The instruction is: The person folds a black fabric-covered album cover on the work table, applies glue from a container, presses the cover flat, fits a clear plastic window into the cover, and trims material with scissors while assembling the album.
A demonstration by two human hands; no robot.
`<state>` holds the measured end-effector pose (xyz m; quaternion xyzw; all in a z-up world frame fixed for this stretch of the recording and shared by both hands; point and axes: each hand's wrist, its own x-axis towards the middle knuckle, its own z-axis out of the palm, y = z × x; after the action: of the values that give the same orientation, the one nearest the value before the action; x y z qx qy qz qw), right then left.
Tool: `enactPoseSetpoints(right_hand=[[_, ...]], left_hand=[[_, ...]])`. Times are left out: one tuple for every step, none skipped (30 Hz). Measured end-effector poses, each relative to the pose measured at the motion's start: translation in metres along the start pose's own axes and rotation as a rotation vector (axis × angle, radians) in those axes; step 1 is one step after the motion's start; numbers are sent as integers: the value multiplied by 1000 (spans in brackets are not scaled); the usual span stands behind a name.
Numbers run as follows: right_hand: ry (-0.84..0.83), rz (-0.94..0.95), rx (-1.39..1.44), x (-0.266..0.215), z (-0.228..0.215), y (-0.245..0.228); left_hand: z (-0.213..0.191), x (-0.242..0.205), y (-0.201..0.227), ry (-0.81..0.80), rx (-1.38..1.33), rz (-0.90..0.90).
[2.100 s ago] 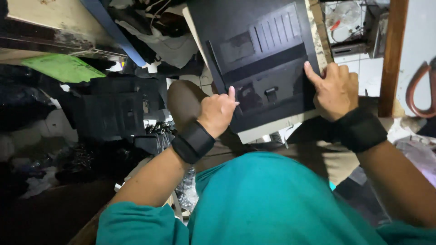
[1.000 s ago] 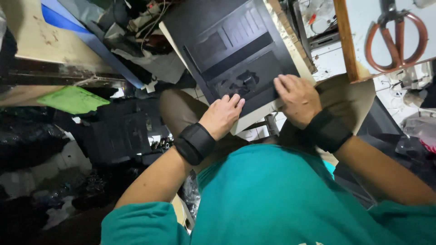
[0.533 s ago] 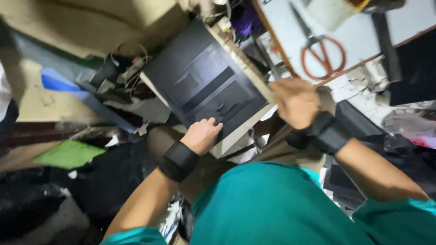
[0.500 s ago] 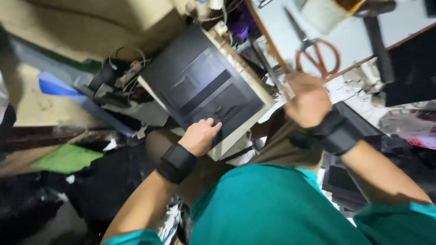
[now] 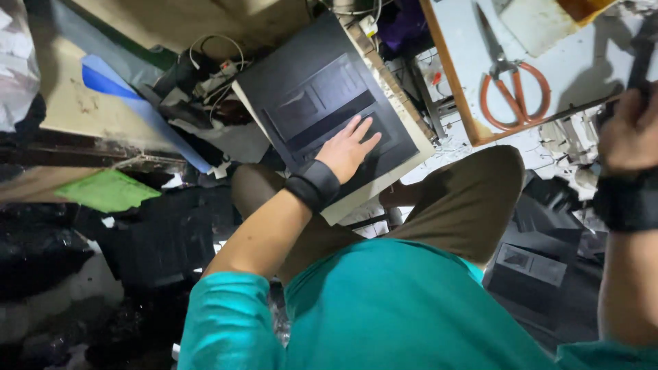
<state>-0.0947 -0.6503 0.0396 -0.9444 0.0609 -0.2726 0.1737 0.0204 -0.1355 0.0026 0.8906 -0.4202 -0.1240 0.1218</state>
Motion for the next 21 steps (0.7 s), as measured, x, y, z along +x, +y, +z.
enactPoseSetpoints(right_hand=[[-5, 196, 93, -9, -11, -32], [-17, 397, 192, -19, -22, -64], [-27, 397, 191, -23, -28, -98], [-76, 313, 291, -29, -34, -131], [-124, 228, 390, -35, -39, -164], [-131, 233, 388, -36, -36, -192], [-199, 86, 328, -37, -33, -220], [-267, -63, 271, -37, -29, -248], [-273, -61, 271, -38, -7, -257], [-330, -14, 338, -36, 14, -267], [-386, 33, 405, -35, 36, -278], [-391, 31, 407, -31, 51, -278], [-377, -24, 393, -27, 66, -278], [-364, -78, 378, -23, 80, -278], [-370, -79, 381, -20, 91, -276], [-372, -113, 310, -18, 101, -274], [-373, -148, 240, -15, 111, -271], [-377, -147, 239, -12, 118, -269], [-521, -104, 182, -9, 124, -267], [-660, -59, 125, -7, 130, -265], [-660, -56, 125, -9, 135, -256]], left_hand=[[4, 5, -2, -6, 7, -5], [8, 10, -5, -15, 14, -5], [7, 13, -6, -20, 8, -11], [7, 15, -7, -45, 13, -28], [8, 18, -8, -69, 19, -45], [6, 19, -8, -75, 13, -45], [5, 19, -8, -95, -12, -61], [3, 19, -8, -112, -35, -79], [11, 19, -10, -116, -39, -80], [17, 19, -12, -56, 3, -93], [23, 19, -14, 5, 46, -106], [23, 19, -14, 4, 44, -111], [21, 19, -14, 12, 47, -109], [21, 18, -13, 19, 49, -108], [21, 18, -14, 17, 46, -113], [20, 19, -14, 35, 47, -103], [20, 20, -14, 53, 47, -92], [22, 20, -16, 51, 44, -93], [24, 20, -17, 68, 45, -79], [25, 21, -18, 84, 49, -62], [29, 22, -19, 83, 49, -60]])
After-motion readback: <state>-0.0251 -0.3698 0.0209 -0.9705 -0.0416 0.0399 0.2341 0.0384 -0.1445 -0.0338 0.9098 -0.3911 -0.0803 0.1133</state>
